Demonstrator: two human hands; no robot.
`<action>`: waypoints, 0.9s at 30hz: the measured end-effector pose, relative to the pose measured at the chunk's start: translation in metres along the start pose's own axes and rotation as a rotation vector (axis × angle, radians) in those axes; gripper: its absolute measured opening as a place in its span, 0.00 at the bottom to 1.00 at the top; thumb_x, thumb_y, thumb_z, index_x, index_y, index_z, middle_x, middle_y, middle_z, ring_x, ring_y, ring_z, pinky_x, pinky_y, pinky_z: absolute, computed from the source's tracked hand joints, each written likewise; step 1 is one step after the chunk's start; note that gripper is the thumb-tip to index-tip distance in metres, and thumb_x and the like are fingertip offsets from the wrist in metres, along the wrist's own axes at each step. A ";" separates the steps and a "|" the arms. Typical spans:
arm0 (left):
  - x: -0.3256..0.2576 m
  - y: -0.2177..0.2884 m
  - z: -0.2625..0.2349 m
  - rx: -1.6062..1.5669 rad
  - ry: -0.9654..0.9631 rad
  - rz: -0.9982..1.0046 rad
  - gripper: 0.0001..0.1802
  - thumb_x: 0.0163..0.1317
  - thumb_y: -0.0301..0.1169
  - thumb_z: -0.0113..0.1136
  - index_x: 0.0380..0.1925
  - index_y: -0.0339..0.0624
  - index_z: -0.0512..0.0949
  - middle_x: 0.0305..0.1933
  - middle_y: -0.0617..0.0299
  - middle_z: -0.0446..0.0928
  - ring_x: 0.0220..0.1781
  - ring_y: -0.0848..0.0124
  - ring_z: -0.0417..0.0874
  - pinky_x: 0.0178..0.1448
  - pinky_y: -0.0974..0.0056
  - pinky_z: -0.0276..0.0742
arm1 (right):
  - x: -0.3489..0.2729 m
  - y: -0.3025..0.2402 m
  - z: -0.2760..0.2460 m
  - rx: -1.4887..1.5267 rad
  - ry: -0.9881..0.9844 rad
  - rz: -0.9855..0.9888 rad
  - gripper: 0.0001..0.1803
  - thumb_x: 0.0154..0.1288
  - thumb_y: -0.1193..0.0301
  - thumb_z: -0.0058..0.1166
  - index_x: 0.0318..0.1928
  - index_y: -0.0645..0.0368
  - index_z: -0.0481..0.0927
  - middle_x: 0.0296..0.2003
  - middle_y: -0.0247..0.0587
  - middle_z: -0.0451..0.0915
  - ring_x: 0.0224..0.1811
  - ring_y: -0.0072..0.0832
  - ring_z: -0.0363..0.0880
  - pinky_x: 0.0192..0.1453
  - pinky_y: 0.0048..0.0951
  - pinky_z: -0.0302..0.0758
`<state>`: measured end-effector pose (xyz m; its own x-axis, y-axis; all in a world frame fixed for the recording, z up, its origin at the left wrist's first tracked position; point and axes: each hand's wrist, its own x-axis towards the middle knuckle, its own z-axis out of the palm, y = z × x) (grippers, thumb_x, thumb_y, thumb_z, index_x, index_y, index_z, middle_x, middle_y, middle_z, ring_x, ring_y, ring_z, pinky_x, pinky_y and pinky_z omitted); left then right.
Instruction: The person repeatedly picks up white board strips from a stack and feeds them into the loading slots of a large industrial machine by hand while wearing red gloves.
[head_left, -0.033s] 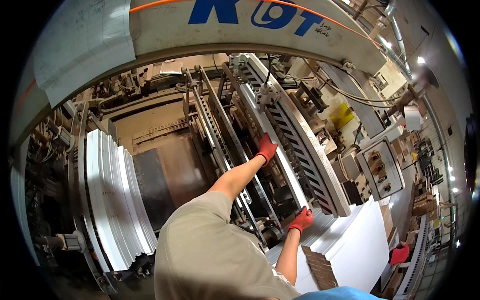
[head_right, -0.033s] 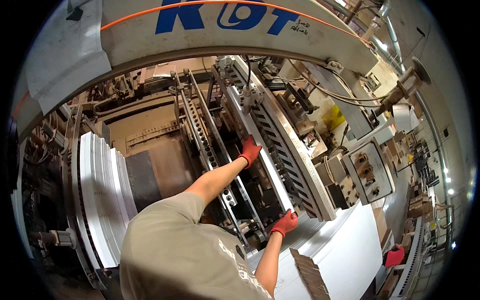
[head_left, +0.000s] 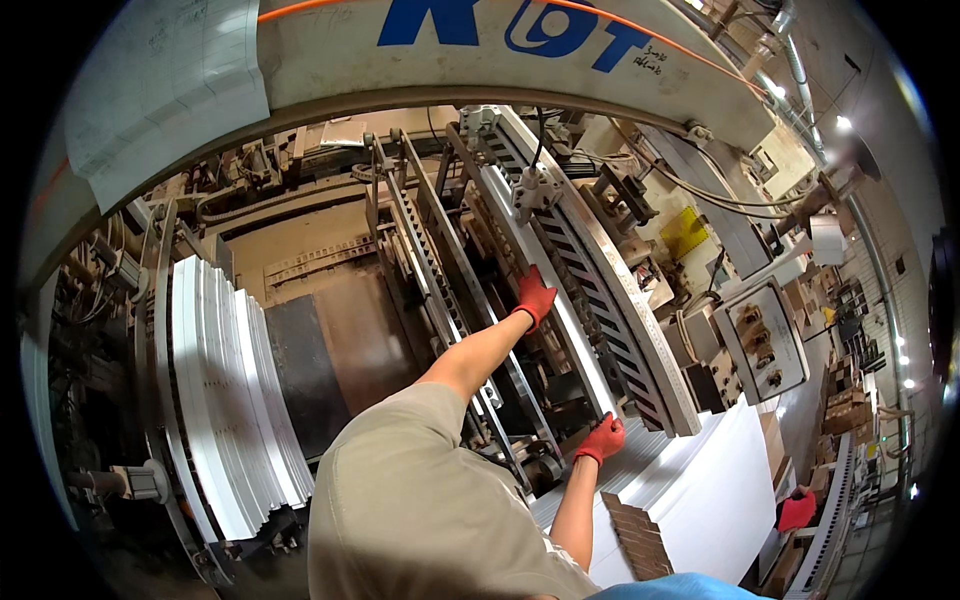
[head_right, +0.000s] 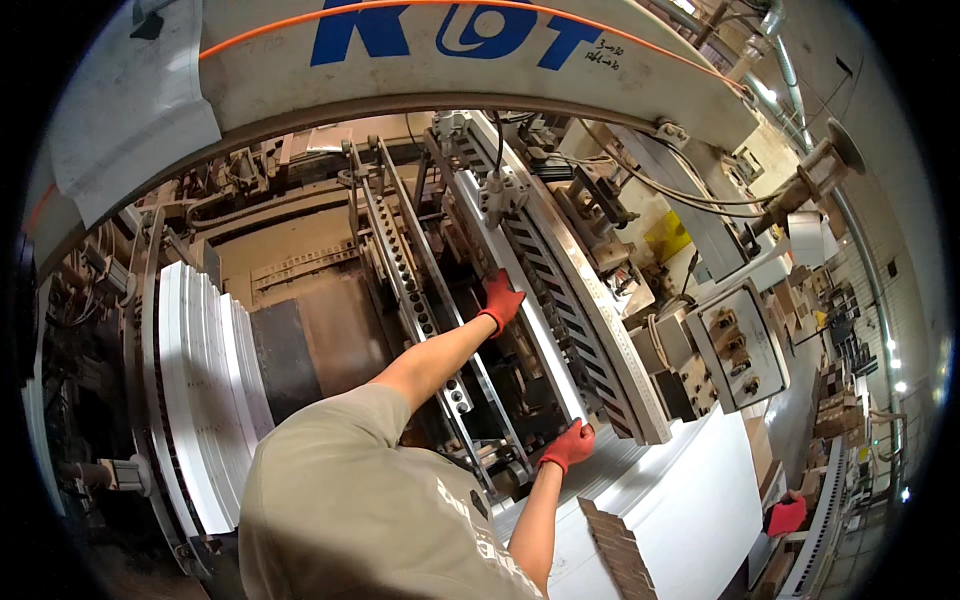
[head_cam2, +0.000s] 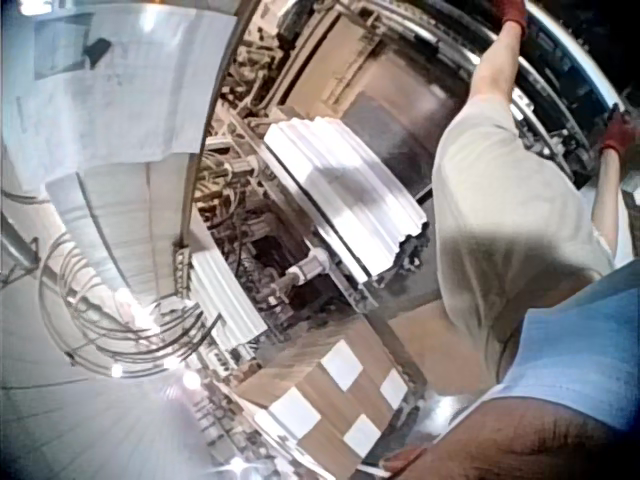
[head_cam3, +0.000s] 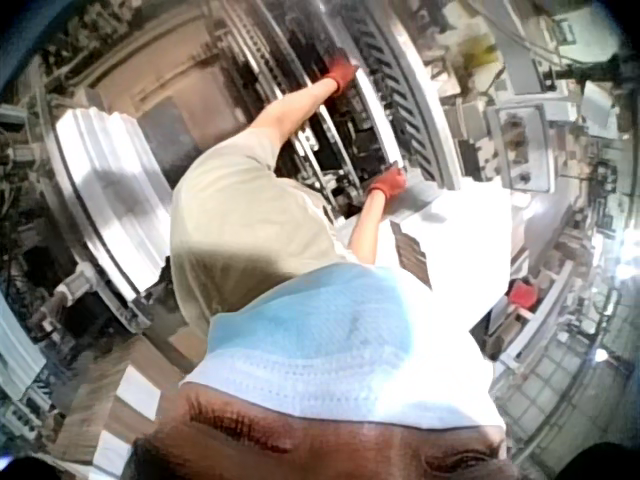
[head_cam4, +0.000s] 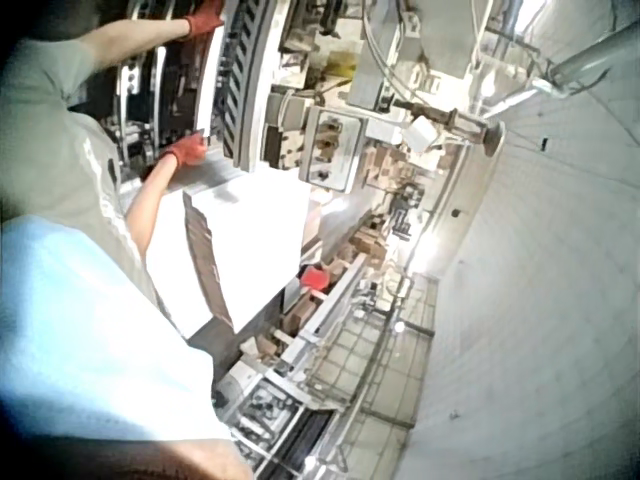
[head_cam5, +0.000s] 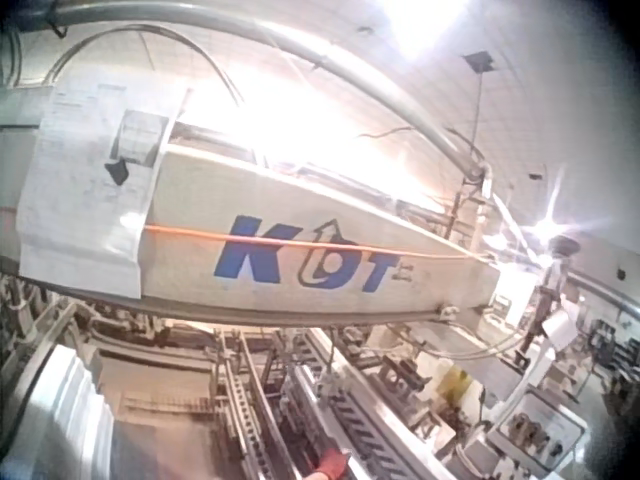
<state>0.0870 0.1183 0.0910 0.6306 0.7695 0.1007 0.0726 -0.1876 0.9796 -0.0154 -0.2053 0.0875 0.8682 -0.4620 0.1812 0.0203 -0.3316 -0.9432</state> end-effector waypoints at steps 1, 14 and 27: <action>-0.003 0.007 0.002 0.069 0.037 -0.046 0.38 0.48 0.37 0.66 0.60 0.40 0.64 0.58 0.31 0.66 0.60 0.37 0.69 0.61 0.47 0.69 | 0.001 -0.003 0.004 -0.144 0.031 -0.095 0.14 0.64 0.66 0.58 0.28 0.66 0.75 0.23 0.38 0.76 0.24 0.27 0.73 0.29 0.33 0.71; 0.049 0.027 -0.018 0.183 -0.030 -0.290 0.43 0.54 0.41 0.62 0.71 0.53 0.58 0.67 0.38 0.58 0.68 0.42 0.63 0.68 0.50 0.65 | 0.006 -0.041 0.048 -0.370 -0.149 -0.134 0.15 0.54 0.69 0.52 0.36 0.70 0.80 0.34 0.56 0.83 0.36 0.48 0.80 0.45 0.42 0.73; -0.046 -0.041 0.059 -1.033 -0.319 -0.973 0.48 0.53 0.67 0.59 0.71 0.59 0.59 0.77 0.56 0.51 0.77 0.55 0.50 0.73 0.39 0.46 | -0.004 -0.036 0.012 -0.109 -0.380 -0.171 0.27 0.59 0.72 0.55 0.58 0.71 0.69 0.52 0.53 0.74 0.55 0.41 0.73 0.62 0.37 0.67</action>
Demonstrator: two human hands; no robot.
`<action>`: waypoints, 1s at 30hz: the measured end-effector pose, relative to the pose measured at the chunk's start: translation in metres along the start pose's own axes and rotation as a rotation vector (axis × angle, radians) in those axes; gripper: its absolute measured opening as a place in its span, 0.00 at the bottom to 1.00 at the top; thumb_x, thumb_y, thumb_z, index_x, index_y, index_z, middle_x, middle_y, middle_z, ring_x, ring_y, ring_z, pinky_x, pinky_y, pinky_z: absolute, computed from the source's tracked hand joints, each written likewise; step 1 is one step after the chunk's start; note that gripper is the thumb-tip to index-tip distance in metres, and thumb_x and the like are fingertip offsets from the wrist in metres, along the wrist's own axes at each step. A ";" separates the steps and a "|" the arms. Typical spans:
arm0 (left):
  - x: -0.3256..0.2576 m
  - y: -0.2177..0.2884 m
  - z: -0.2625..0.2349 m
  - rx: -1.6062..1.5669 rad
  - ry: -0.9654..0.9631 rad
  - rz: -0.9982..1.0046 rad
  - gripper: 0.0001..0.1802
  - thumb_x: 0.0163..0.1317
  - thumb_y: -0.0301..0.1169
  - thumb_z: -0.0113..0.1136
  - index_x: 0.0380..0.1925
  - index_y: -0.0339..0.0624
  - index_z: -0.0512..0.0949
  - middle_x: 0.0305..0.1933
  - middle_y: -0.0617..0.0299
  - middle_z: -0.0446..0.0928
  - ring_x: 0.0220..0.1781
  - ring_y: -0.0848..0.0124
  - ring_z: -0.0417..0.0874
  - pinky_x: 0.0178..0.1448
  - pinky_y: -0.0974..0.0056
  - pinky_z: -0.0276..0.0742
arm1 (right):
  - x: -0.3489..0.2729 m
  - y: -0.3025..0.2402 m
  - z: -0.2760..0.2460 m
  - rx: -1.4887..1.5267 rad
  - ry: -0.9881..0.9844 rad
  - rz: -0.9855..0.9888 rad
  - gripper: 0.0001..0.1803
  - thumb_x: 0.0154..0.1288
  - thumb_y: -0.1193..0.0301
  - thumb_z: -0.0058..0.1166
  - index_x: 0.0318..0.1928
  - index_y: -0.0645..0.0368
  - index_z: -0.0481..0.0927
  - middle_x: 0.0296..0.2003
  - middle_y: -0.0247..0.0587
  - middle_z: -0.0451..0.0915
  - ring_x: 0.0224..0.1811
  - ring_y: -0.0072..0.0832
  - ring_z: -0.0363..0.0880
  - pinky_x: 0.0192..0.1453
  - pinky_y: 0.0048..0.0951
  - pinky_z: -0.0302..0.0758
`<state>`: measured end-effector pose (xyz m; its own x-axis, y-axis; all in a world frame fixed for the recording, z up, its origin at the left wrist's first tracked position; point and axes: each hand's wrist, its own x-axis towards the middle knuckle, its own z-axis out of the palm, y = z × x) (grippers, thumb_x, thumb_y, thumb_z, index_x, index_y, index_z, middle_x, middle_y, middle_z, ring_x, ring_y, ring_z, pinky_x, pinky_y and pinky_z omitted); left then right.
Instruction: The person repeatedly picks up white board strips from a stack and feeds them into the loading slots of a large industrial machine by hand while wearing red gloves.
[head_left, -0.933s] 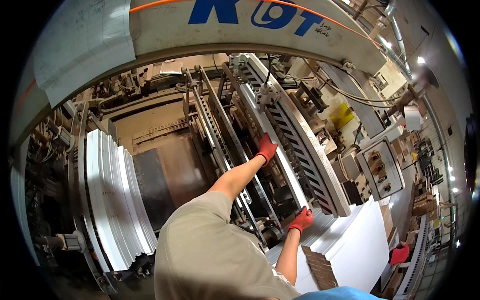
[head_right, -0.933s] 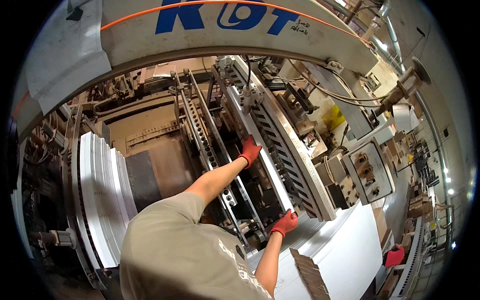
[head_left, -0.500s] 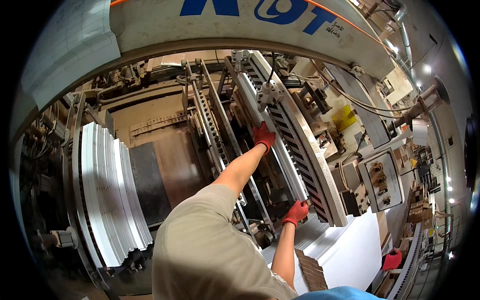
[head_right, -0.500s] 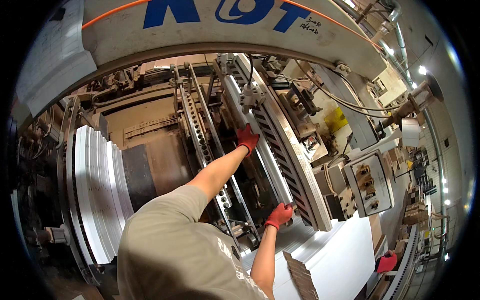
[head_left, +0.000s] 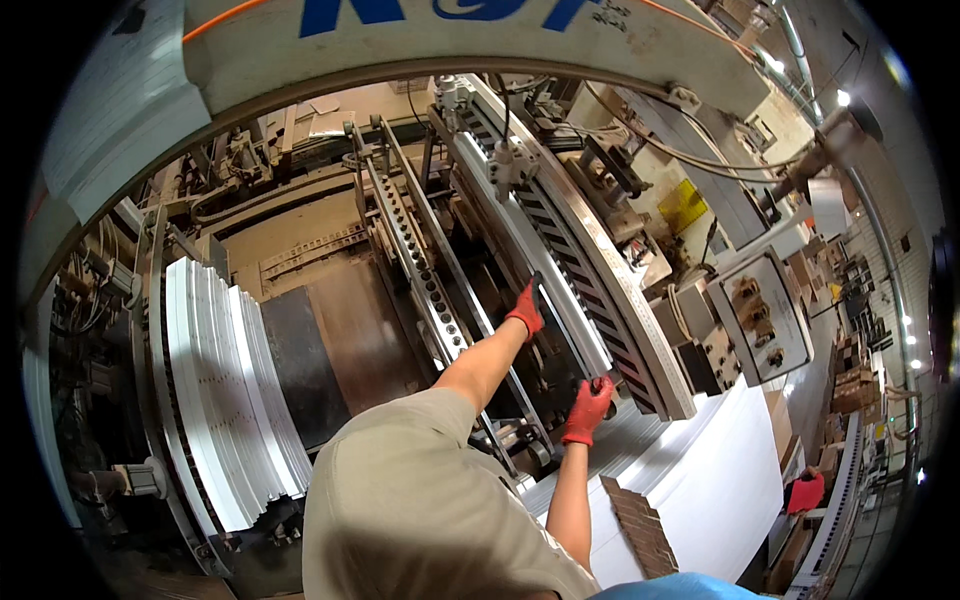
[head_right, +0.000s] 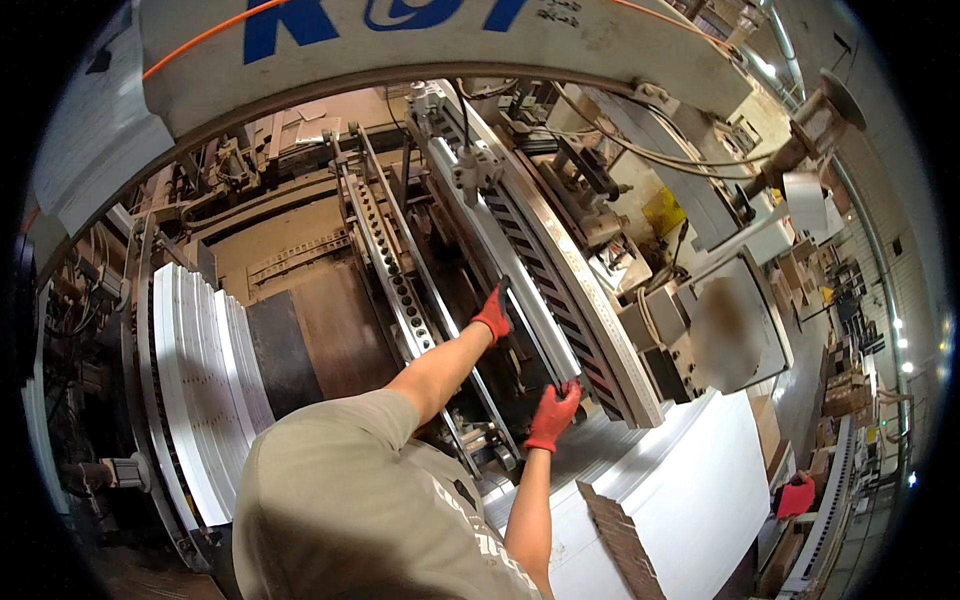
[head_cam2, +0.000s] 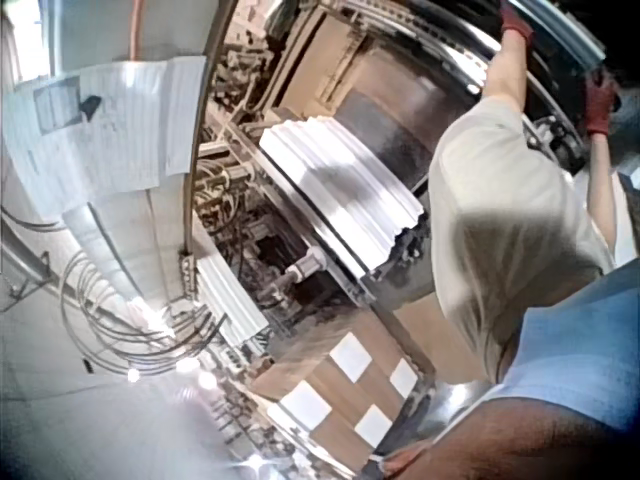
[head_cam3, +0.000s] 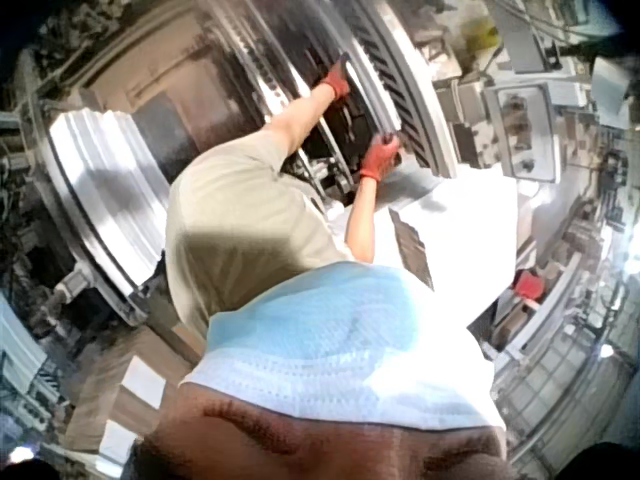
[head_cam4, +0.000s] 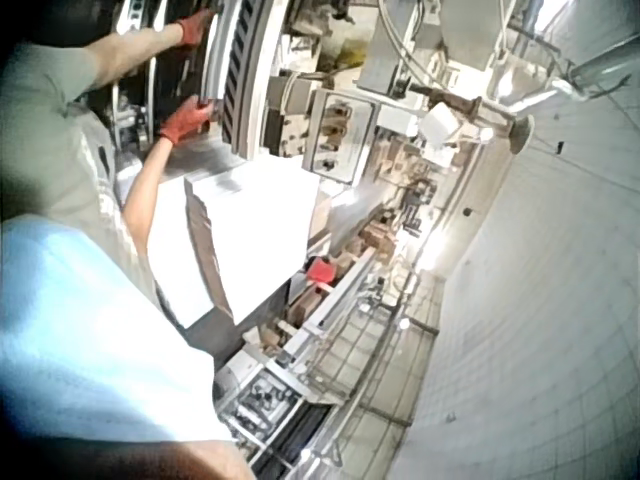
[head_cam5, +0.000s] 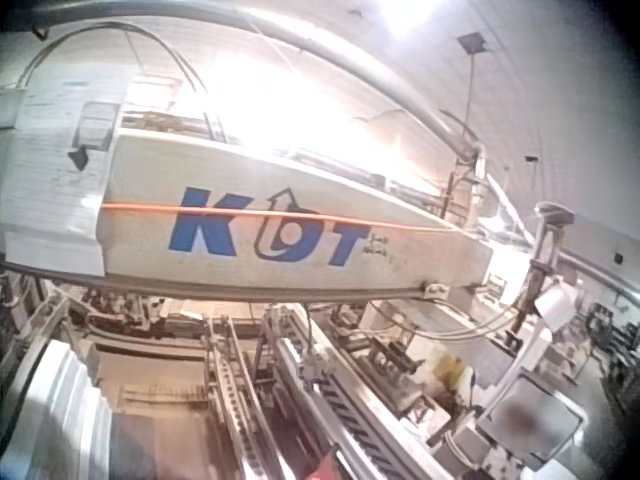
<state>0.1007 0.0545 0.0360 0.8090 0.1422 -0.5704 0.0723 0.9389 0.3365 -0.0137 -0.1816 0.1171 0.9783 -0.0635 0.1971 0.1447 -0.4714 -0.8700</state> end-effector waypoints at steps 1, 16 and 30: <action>-0.006 0.002 0.001 -0.004 0.006 0.010 0.45 0.53 0.66 0.60 0.67 0.60 0.63 0.75 0.57 0.56 0.75 0.55 0.54 0.71 0.38 0.49 | -0.013 -0.003 -0.001 -0.054 0.045 -0.133 0.26 0.59 0.72 0.55 0.57 0.70 0.70 0.52 0.54 0.74 0.54 0.42 0.73 0.63 0.37 0.67; 0.007 0.003 0.000 -0.003 0.041 0.178 0.34 0.51 0.64 0.64 0.54 0.60 0.72 0.62 0.61 0.68 0.58 0.51 0.69 0.59 0.29 0.58 | -0.079 -0.013 0.012 -0.627 -0.551 -0.442 0.11 0.64 0.64 0.52 0.44 0.53 0.72 0.31 0.44 0.81 0.35 0.43 0.83 0.36 0.43 0.78; 0.056 0.012 -0.037 0.059 -0.004 0.091 0.47 0.50 0.63 0.65 0.70 0.69 0.60 0.79 0.65 0.47 0.78 0.52 0.46 0.70 0.29 0.31 | -0.078 -0.009 0.012 -0.509 -0.543 -0.426 0.10 0.64 0.65 0.50 0.42 0.54 0.73 0.30 0.45 0.80 0.34 0.45 0.82 0.36 0.44 0.77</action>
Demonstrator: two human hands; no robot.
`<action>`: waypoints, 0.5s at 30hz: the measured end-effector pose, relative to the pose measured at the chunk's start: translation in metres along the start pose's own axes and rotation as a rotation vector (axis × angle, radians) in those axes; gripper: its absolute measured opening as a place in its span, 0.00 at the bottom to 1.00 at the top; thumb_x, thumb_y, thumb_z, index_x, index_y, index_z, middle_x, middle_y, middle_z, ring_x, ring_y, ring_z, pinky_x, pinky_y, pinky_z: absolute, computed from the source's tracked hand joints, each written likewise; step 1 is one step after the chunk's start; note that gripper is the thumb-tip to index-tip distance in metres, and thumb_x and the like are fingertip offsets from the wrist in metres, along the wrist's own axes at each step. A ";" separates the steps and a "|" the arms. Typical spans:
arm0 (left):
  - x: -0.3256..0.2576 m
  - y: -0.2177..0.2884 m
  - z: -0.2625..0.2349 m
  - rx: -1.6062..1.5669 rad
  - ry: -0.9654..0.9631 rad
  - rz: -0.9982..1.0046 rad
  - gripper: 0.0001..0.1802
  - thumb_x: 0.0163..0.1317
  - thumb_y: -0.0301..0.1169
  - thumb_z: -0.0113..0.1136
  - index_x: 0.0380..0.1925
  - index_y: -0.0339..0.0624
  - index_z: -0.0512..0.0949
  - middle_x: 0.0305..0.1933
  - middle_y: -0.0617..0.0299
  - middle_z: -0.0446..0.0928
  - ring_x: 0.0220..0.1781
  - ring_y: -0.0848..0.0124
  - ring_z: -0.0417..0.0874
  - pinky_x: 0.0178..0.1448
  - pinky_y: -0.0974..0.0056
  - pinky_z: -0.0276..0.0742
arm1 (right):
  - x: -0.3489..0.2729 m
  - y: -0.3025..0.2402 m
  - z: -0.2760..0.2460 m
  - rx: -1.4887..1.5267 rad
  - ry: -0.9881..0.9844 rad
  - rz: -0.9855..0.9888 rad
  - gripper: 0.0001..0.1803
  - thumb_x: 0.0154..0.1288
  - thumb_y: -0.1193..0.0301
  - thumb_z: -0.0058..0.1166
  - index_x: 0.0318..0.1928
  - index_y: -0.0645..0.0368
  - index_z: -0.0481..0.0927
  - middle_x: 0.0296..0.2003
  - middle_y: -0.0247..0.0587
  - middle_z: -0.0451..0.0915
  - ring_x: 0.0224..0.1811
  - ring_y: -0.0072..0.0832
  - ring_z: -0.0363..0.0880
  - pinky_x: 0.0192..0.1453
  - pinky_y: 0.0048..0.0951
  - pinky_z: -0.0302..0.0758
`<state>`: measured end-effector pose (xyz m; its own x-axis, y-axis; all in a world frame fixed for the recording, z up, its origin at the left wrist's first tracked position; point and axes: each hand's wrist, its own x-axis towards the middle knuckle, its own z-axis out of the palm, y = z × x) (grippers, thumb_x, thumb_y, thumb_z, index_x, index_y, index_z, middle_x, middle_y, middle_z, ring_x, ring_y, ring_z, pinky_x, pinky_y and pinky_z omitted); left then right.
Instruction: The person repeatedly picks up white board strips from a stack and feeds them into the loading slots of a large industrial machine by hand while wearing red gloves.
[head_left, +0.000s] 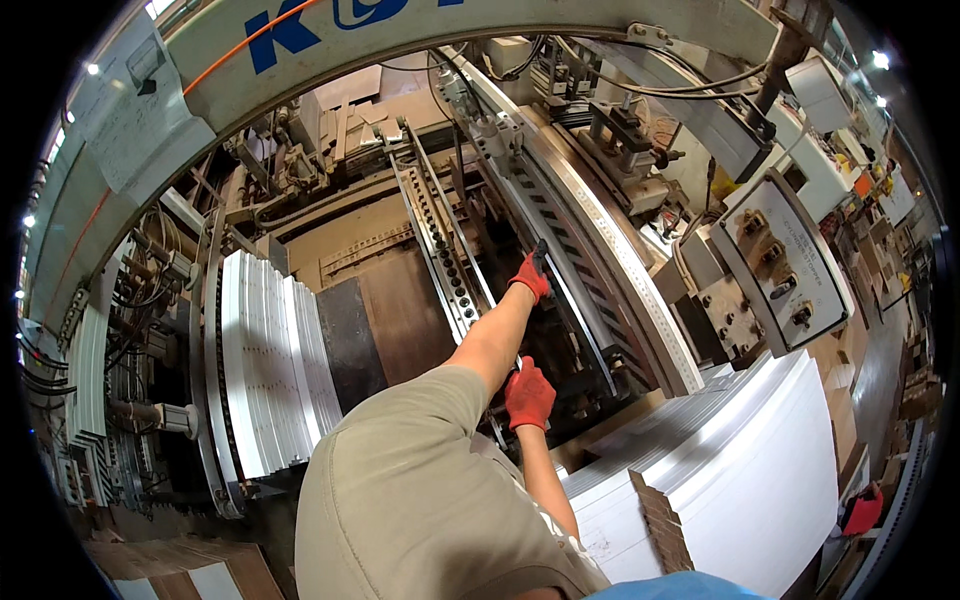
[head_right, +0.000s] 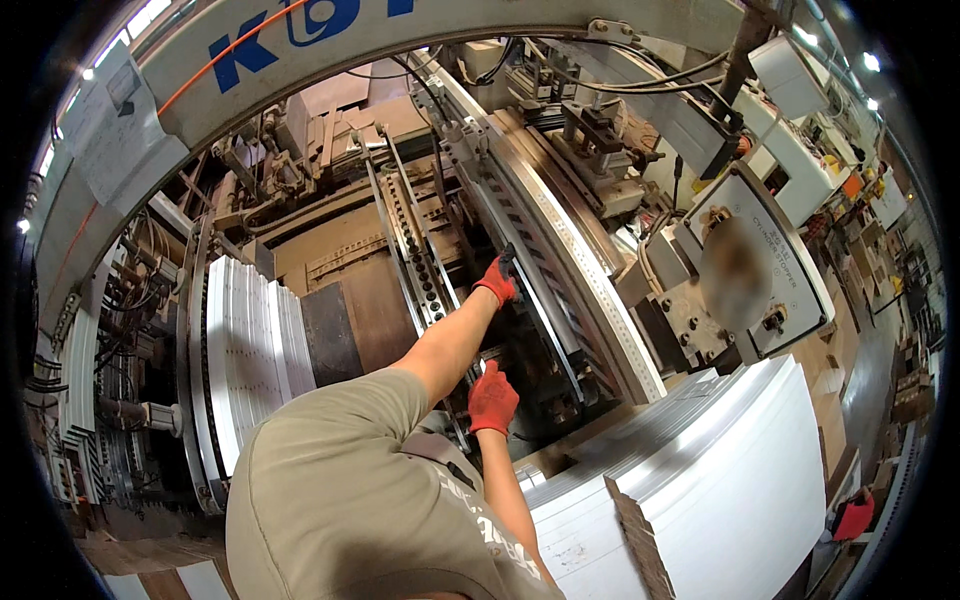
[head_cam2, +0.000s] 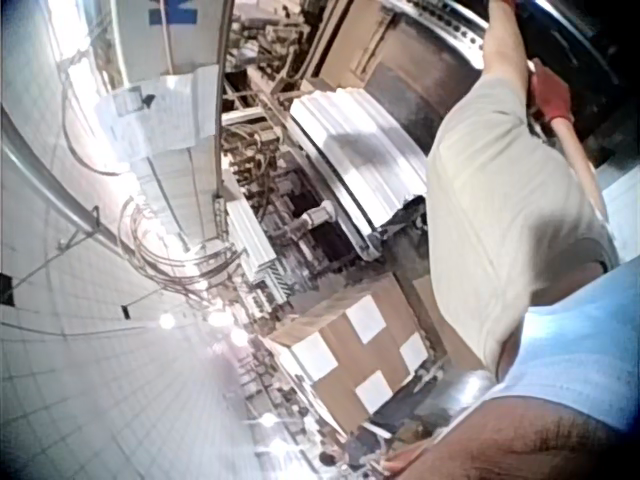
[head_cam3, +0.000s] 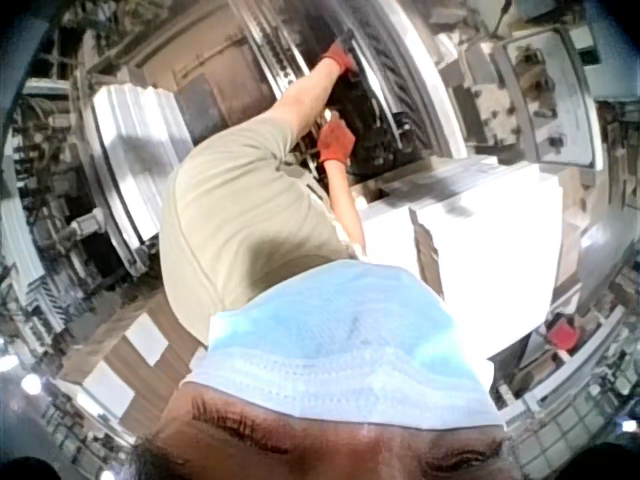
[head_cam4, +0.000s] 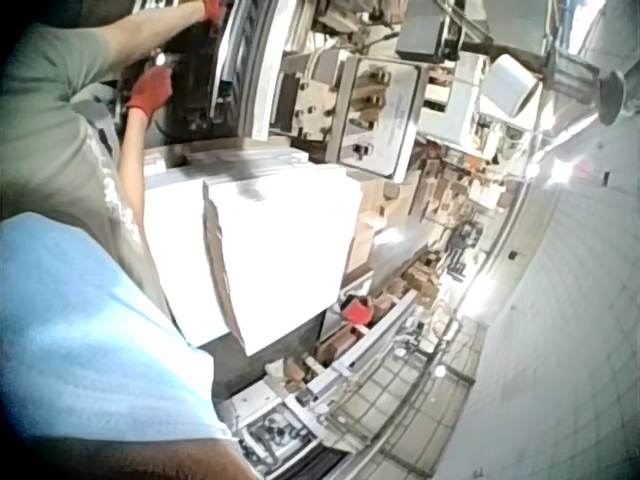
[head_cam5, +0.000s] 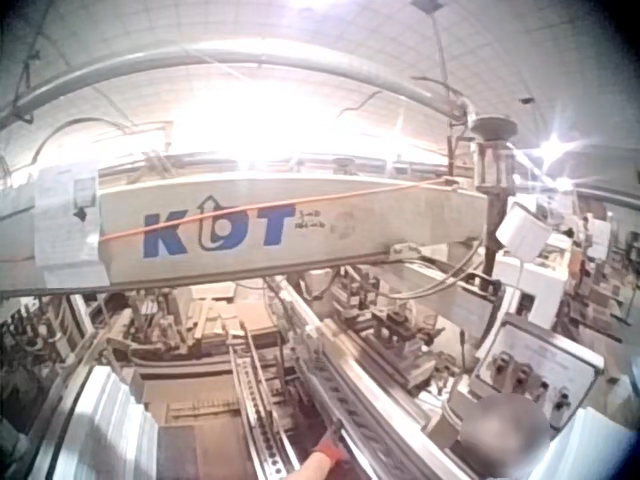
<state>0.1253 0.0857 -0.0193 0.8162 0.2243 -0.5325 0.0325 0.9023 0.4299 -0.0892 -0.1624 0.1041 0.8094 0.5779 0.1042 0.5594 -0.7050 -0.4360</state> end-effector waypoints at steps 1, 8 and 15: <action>-0.001 -0.001 0.001 -0.014 -0.009 0.022 0.47 0.50 0.63 0.65 0.70 0.68 0.60 0.79 0.65 0.48 0.78 0.52 0.46 0.69 0.27 0.30 | 0.000 -0.001 -0.001 -0.004 -0.001 -0.001 0.09 0.64 0.65 0.50 0.41 0.54 0.72 0.30 0.45 0.80 0.33 0.45 0.82 0.35 0.44 0.78; 0.000 -0.004 0.002 0.025 0.049 0.042 0.49 0.45 0.67 0.67 0.67 0.64 0.63 0.72 0.59 0.57 0.63 0.54 0.61 0.65 0.35 0.49 | 0.000 -0.003 0.002 -0.098 0.064 -0.021 0.09 0.62 0.65 0.53 0.40 0.53 0.71 0.28 0.43 0.79 0.31 0.42 0.82 0.33 0.42 0.78; -0.035 -0.004 0.022 0.010 -0.043 -0.007 0.53 0.44 0.69 0.65 0.69 0.61 0.60 0.72 0.53 0.58 0.67 0.48 0.62 0.63 0.37 0.59 | 0.003 -0.008 0.001 -0.082 -0.005 0.081 0.12 0.62 0.62 0.56 0.41 0.53 0.73 0.31 0.44 0.81 0.34 0.43 0.82 0.36 0.44 0.77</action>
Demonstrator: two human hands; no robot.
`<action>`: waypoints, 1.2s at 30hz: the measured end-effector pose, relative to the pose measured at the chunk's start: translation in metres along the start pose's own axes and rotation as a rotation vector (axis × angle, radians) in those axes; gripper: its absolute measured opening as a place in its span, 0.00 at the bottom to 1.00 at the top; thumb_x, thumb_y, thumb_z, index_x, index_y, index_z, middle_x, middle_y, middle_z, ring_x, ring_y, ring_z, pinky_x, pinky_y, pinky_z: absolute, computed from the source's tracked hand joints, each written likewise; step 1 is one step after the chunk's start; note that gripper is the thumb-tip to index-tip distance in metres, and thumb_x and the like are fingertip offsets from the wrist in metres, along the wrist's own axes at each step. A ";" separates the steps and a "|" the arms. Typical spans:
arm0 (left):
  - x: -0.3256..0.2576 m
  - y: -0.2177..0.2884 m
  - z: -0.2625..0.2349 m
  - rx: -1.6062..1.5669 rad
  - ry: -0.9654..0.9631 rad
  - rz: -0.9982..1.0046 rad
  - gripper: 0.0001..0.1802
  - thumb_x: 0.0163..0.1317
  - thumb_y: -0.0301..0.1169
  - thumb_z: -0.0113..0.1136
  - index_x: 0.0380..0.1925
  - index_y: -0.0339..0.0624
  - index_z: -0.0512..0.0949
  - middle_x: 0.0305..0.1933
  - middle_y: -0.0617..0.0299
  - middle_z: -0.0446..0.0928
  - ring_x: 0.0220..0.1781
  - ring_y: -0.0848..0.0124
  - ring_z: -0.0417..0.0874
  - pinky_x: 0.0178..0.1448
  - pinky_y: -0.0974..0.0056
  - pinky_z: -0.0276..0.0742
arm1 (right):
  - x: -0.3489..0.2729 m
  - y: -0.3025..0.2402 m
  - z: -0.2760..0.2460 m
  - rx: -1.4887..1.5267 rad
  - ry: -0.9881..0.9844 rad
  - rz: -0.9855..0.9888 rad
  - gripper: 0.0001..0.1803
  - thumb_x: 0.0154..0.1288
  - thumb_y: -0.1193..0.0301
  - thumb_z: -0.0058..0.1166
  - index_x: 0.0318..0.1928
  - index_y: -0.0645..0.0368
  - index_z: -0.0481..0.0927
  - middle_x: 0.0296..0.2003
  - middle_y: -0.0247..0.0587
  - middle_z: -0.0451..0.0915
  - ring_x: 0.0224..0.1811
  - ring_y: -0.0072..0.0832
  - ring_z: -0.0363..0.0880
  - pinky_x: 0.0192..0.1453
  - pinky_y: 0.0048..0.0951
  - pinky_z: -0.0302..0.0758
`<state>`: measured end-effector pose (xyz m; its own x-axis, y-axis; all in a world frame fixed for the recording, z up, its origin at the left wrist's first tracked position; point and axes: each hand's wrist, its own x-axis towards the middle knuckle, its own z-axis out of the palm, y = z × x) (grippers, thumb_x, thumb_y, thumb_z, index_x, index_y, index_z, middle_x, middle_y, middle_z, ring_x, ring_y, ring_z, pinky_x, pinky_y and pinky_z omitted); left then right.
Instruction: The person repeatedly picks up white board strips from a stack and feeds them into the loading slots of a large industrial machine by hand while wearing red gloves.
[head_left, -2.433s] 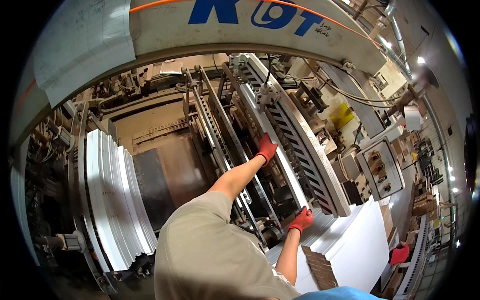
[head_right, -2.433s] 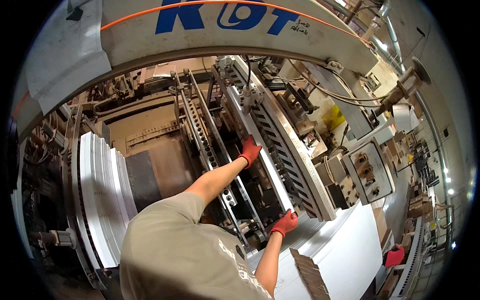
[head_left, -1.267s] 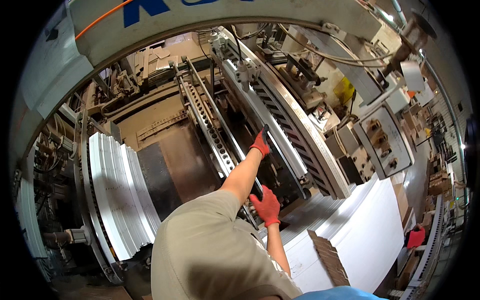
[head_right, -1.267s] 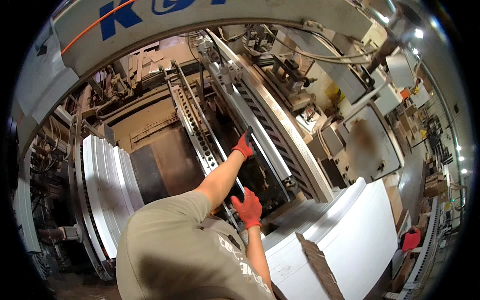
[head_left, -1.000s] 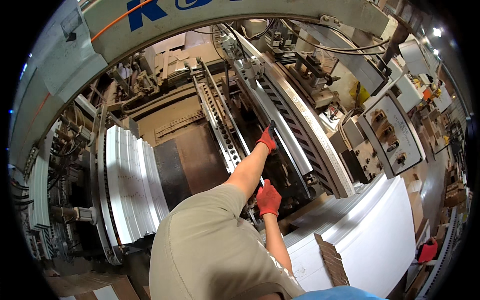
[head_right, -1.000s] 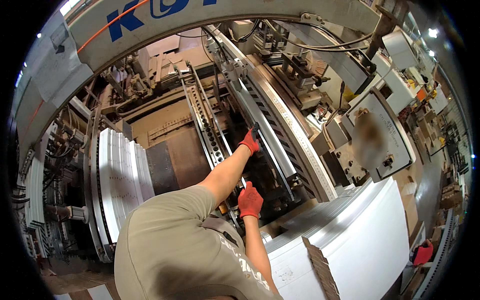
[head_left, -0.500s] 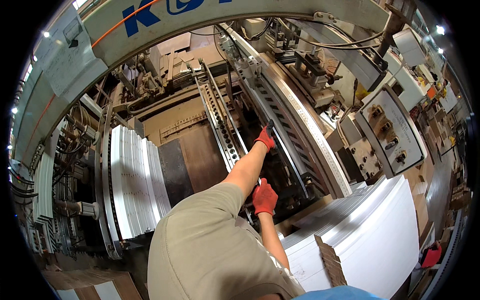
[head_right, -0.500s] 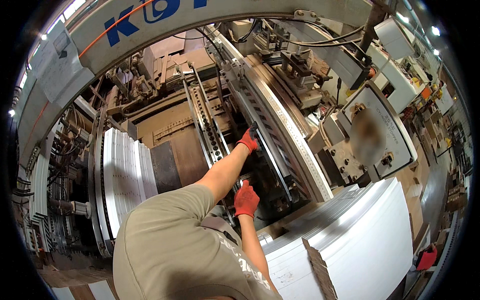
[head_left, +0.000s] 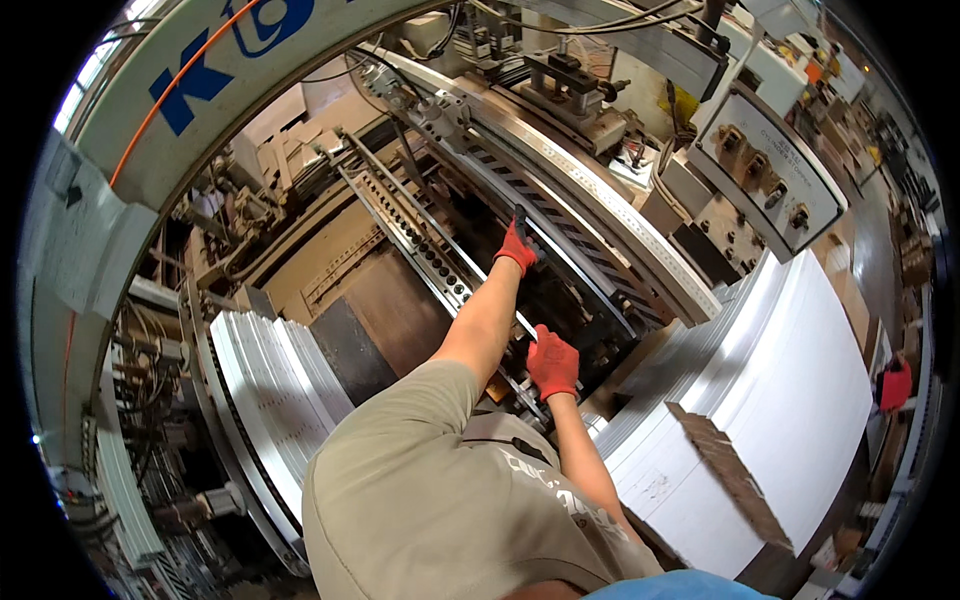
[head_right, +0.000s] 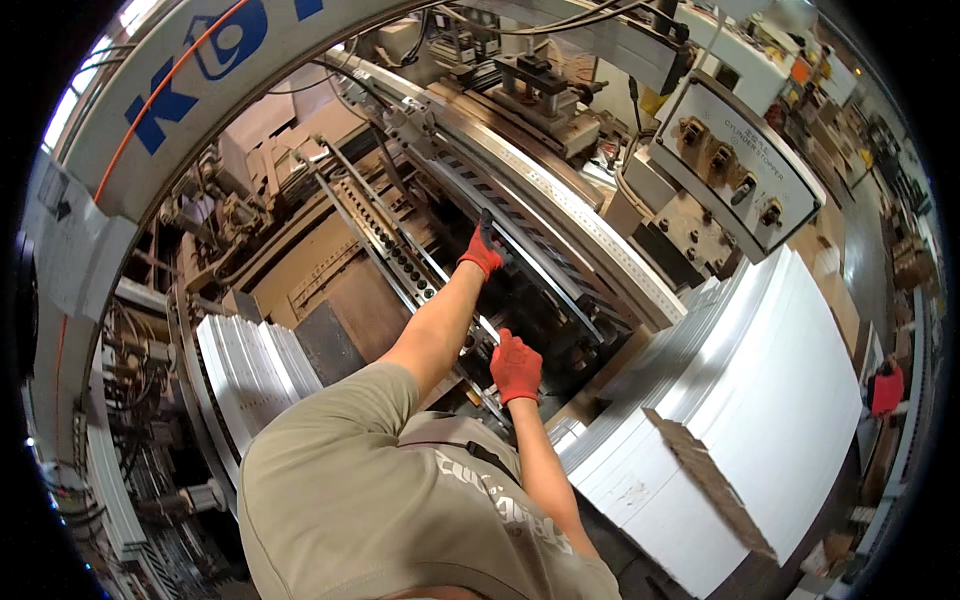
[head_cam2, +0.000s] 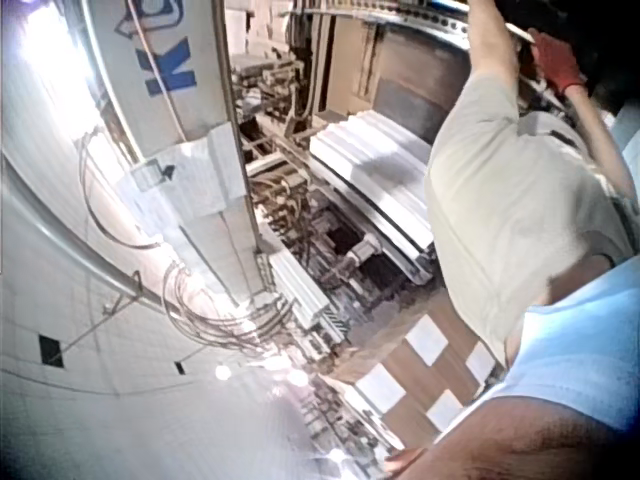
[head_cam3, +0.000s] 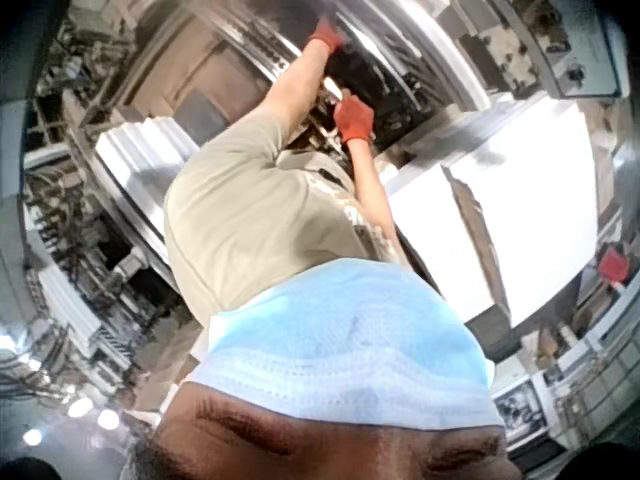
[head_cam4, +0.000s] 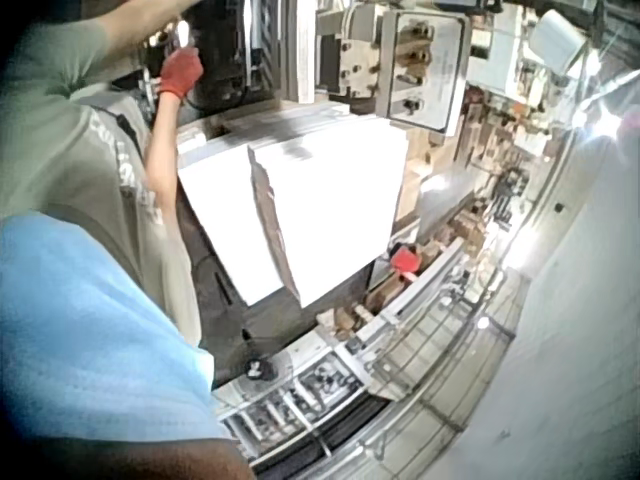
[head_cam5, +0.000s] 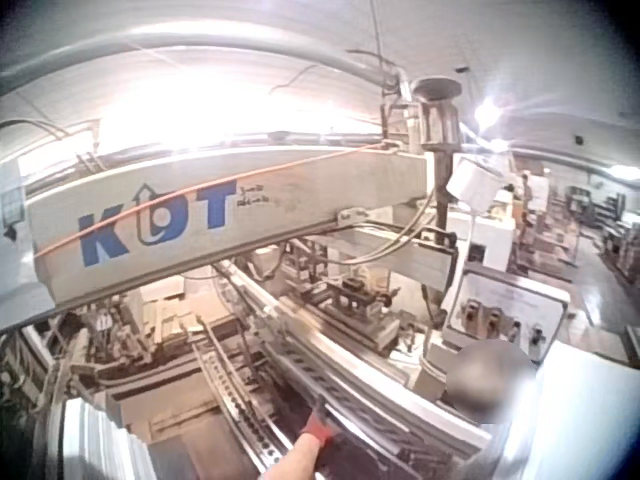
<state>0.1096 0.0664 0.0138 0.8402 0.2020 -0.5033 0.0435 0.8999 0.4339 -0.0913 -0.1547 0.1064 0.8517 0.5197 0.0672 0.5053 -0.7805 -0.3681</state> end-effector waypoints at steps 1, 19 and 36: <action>-0.008 0.001 0.004 0.041 -0.005 0.015 0.54 0.45 0.70 0.65 0.69 0.60 0.59 0.72 0.53 0.59 0.67 0.48 0.62 0.63 0.37 0.59 | 0.000 -0.001 -0.002 -0.007 0.014 -0.004 0.11 0.62 0.62 0.55 0.40 0.52 0.73 0.30 0.43 0.81 0.33 0.43 0.83 0.35 0.44 0.77; -0.022 0.009 0.003 0.232 -0.181 0.019 0.49 0.56 0.67 0.53 0.73 0.60 0.52 0.76 0.58 0.52 0.75 0.50 0.55 0.71 0.30 0.48 | -0.007 0.000 0.001 0.061 0.009 0.130 0.12 0.60 0.64 0.53 0.44 0.50 0.77 0.32 0.45 0.82 0.36 0.48 0.82 0.37 0.47 0.78; -0.026 0.010 0.011 0.277 0.068 -0.097 0.28 0.61 0.62 0.53 0.47 0.54 0.73 0.47 0.62 0.74 0.48 0.61 0.72 0.55 0.44 0.72 | -0.007 -0.013 -0.018 0.021 -0.038 0.164 0.11 0.60 0.62 0.56 0.38 0.55 0.77 0.30 0.47 0.82 0.35 0.47 0.83 0.37 0.46 0.77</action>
<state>0.0940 0.0663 0.0393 0.7868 0.1541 -0.5976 0.2759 0.7783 0.5640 -0.1014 -0.1544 0.1278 0.9165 0.3990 -0.0300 0.3566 -0.8485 -0.3909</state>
